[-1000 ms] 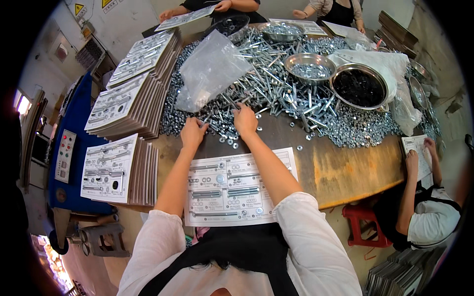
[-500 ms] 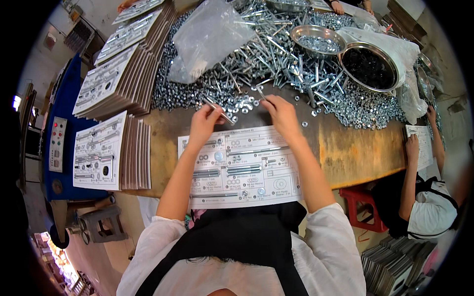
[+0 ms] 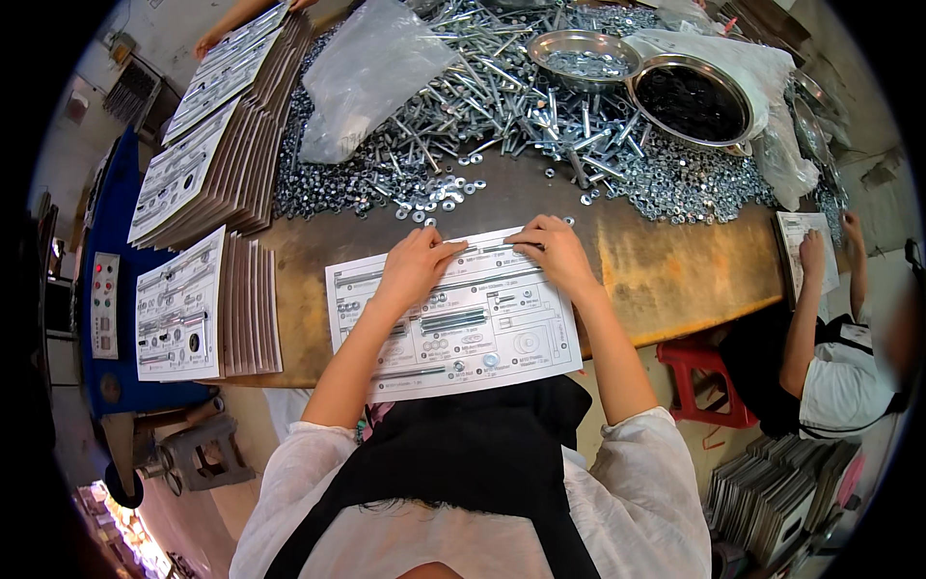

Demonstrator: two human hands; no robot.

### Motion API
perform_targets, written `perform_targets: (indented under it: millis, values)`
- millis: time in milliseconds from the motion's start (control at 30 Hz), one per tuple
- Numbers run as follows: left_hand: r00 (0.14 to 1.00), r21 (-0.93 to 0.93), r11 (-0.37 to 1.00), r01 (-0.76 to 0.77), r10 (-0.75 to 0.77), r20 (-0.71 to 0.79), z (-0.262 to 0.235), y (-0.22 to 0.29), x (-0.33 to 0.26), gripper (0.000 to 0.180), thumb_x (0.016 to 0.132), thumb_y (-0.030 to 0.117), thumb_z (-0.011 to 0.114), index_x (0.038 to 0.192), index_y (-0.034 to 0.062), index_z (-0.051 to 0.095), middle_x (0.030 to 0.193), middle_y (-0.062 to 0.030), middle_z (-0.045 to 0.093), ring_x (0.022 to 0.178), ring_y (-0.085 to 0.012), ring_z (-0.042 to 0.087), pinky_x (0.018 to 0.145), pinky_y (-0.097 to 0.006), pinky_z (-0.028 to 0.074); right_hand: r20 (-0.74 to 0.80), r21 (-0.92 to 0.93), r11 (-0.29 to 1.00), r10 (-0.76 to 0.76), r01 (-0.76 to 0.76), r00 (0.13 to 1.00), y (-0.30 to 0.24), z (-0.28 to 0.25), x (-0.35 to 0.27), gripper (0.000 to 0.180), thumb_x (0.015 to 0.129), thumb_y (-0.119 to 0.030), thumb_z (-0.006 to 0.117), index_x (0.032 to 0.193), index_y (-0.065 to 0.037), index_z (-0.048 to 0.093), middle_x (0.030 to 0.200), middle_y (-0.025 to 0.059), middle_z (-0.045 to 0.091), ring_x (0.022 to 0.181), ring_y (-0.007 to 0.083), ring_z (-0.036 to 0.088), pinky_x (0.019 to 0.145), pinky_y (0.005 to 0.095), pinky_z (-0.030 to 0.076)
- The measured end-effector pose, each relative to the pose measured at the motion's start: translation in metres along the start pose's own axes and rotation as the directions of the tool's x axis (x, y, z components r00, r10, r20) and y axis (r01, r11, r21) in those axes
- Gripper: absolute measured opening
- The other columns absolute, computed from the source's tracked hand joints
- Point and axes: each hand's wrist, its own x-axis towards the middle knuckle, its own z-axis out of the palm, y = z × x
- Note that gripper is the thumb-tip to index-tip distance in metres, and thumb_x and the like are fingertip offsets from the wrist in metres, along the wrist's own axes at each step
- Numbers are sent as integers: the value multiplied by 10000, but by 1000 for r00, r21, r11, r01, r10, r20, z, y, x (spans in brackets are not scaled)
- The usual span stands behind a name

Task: The person sorts and places bolts, nuts, and washers onto printed cardboard templates at a workbench. They repeatedly pick parts from piles, arrange them on the template, and stack completed sheets. Other workers are visible nearby performing similar tasks.

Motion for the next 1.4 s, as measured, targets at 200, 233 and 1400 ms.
perform_targets:
  millis: [200, 233, 1400]
  values:
    - [1000, 1, 1000, -29, 29, 4, -2, -1, 1, 257, 868, 164, 676, 1097, 245, 760, 875, -22, 548, 864, -204, 576, 763, -351, 493, 32, 57, 998, 11, -13, 999, 6, 5, 5, 188, 820, -114, 737, 997, -148, 790, 882, 33, 636, 884, 221, 593, 820, 360, 480]
    - [1000, -9, 1000, -22, 22, 15, -2, -1, 0, 247, 877, 177, 661, 1090, 247, 762, 882, -25, 550, 876, -208, 575, 772, -354, 487, 33, 61, 998, 14, -16, 999, 8, 6, 5, 191, 817, -115, 739, 997, -149, 790, 881, 32, 637, 884, 221, 594, 819, 359, 480]
    - [973, -828, 531, 180, -221, 69, -47, 79, 16, 277, 1003, 219, 574, 1198, 35, 643, 1042, -49, 622, 880, -165, 630, 789, -307, 516, -456, 437, 877, 407, -199, 791, -95, -46, -2, 221, 831, -49, 763, 1049, -39, 728, 908, 45, 725, 773, 114, 641, 674, 258, 502]
